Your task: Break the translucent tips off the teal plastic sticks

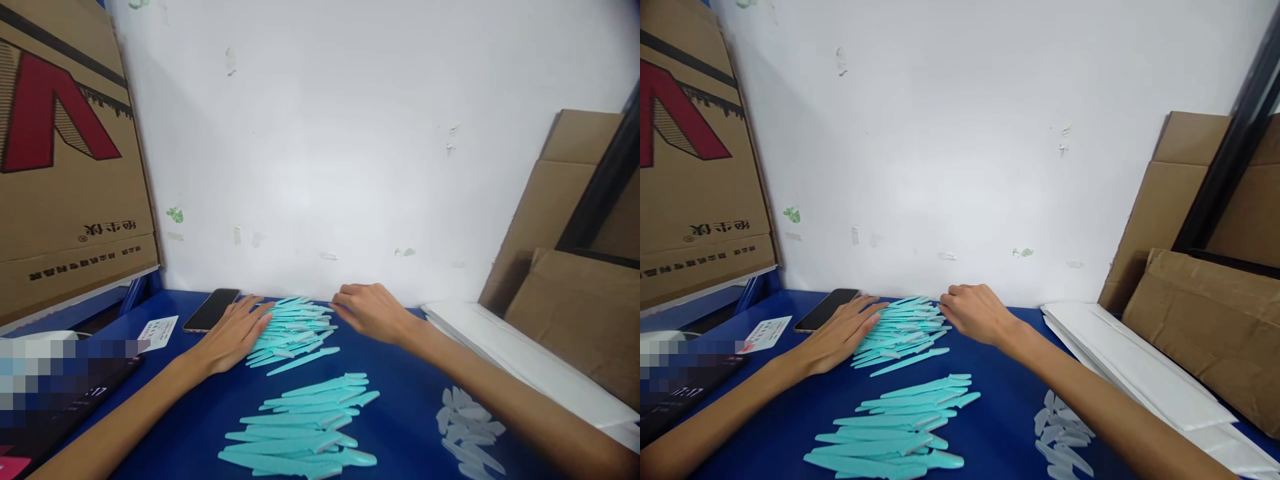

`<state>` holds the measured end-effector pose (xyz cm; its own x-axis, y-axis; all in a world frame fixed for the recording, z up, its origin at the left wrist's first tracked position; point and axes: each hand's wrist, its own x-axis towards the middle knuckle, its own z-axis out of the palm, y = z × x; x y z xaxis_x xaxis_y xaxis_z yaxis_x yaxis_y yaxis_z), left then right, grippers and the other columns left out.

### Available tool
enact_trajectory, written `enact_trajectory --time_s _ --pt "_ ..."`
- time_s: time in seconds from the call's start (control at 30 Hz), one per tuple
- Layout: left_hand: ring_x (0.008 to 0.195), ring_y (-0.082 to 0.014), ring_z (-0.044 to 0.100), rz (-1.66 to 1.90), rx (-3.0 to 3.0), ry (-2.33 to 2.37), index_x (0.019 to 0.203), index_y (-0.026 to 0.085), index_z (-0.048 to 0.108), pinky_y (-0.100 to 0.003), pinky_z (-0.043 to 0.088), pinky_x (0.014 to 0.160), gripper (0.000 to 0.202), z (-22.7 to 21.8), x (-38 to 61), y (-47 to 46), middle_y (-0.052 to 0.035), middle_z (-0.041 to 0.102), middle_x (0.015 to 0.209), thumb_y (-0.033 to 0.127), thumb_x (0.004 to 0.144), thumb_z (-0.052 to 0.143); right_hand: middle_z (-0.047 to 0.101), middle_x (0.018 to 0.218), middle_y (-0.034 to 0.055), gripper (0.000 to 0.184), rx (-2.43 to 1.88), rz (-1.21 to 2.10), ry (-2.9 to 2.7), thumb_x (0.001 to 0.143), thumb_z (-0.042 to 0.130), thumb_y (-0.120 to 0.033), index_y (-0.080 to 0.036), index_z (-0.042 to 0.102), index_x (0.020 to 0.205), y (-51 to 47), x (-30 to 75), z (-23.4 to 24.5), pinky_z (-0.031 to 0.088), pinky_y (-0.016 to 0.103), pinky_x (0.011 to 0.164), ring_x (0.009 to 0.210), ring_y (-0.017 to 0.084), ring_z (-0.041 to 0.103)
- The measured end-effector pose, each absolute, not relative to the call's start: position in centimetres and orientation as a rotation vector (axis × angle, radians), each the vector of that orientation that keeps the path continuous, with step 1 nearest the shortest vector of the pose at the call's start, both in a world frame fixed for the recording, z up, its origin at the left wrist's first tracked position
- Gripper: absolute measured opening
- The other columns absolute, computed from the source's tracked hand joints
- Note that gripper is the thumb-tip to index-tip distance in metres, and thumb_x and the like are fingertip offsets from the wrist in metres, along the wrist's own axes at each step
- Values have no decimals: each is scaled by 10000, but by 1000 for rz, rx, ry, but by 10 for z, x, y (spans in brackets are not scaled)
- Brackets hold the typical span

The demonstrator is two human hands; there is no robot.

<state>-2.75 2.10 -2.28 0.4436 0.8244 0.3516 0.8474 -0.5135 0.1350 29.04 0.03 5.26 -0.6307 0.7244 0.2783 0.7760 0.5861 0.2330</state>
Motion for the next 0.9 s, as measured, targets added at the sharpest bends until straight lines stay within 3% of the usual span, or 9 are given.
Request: enact_trajectory --time_s 0.13,0.23,0.37,0.47,0.73,0.9 --pt "1499 -366 317 -537 -2627 -1577 1523 266 468 -642 281 1180 608 -24 -27 20 -107 458 1573 568 1069 198 742 1018 100 388 -1384 -439 -2559 1078 369 -371 -205 718 1052 -14 341 54 447 314 729 895 236 693" --pt "1487 -358 335 -551 -2631 -1552 1503 273 490 -628 290 1179 585 -22 -26 19 -99 489 1547 552 1074 205 780 1006 77 401 -1447 -317 -2531 1059 405 -436 -237 753 1063 -25 380 48 502 325 731 849 232 717" --pt "1397 -335 430 -604 -2633 -1441 1438 254 540 -567 351 1142 544 -14 -23 16 -114 559 1427 514 1083 221 796 972 68 419 -1547 123 -2387 986 512 -571 -261 788 1039 -34 418 39 539 329 691 786 241 725" --pt "1287 -308 489 -644 -2637 -1335 1380 255 561 -516 397 1085 471 -6 -20 11 -111 569 1343 480 1086 270 794 913 54 372 -1575 371 -2338 911 631 -586 -261 802 967 -37 429 37 536 319 675 742 232 715" --pt "985 -251 524 -590 -2777 -1008 1046 199 644 -427 425 905 270 8 1 -13 -89 606 1063 293 1054 391 796 939 36 398 -1457 1077 -2454 729 846 -505 -271 804 1047 -57 422 43 520 275 679 816 218 702" --pt "789 -222 461 -640 -2788 -908 819 192 577 -393 395 760 275 8 7 -21 -58 567 809 212 1021 392 796 958 38 414 -1440 1173 -2526 668 869 -535 -267 819 980 -61 421 35 480 264 636 776 204 664"
